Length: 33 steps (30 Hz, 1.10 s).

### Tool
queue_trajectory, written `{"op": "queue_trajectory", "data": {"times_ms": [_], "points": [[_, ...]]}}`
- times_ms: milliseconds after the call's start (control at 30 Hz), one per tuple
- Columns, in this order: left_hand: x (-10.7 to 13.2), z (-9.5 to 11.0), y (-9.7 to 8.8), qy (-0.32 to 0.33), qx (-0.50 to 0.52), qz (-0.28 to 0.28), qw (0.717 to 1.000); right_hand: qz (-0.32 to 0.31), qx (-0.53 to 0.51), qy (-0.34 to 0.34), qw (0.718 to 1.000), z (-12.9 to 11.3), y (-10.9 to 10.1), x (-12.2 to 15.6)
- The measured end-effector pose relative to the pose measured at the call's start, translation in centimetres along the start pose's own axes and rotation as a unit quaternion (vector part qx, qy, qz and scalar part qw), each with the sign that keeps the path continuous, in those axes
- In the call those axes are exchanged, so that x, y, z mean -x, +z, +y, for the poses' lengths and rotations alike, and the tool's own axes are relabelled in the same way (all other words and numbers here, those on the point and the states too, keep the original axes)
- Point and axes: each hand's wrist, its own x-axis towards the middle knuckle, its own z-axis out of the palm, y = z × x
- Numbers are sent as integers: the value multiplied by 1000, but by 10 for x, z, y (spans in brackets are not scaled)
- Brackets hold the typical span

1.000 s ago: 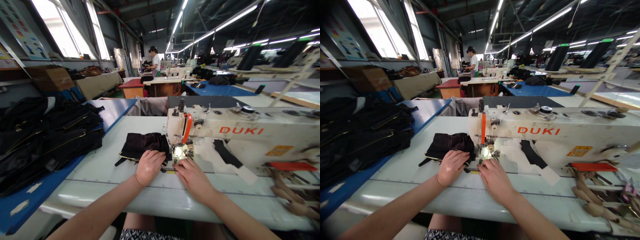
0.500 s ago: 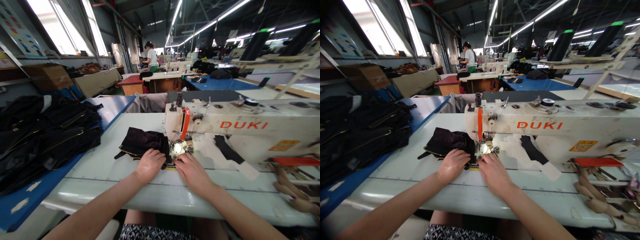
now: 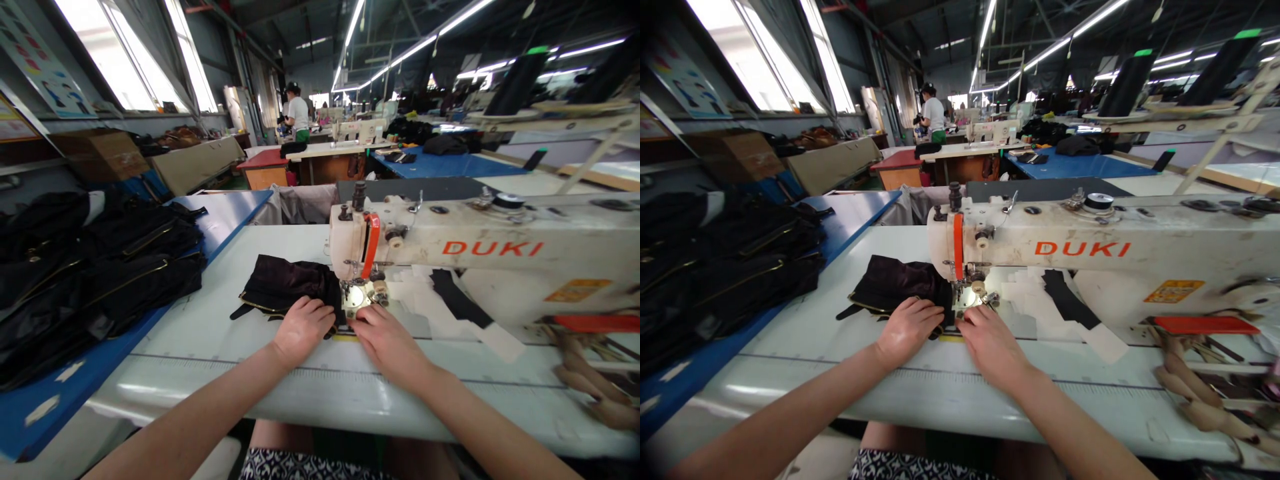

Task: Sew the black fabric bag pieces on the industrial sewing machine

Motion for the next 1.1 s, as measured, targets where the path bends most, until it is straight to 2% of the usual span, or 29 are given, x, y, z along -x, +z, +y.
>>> {"op": "queue_trajectory", "data": {"times_ms": [300, 567, 767, 1100], "points": [[-2, -4, -1, 33, -4, -46, 998, 12, 7, 0, 1000, 1, 1, 2], [2, -9, -4, 79, -13, -53, 995, 15, 21, -7, 1000, 2, 2, 2], [2, -7, -5, 63, -20, -69, 995, 2, 21, -5, 1000, 2, 2, 2], [2, -5, -5, 49, -34, -63, 996, 10, 13, -13, 1000, 3, 4, 1]]}}
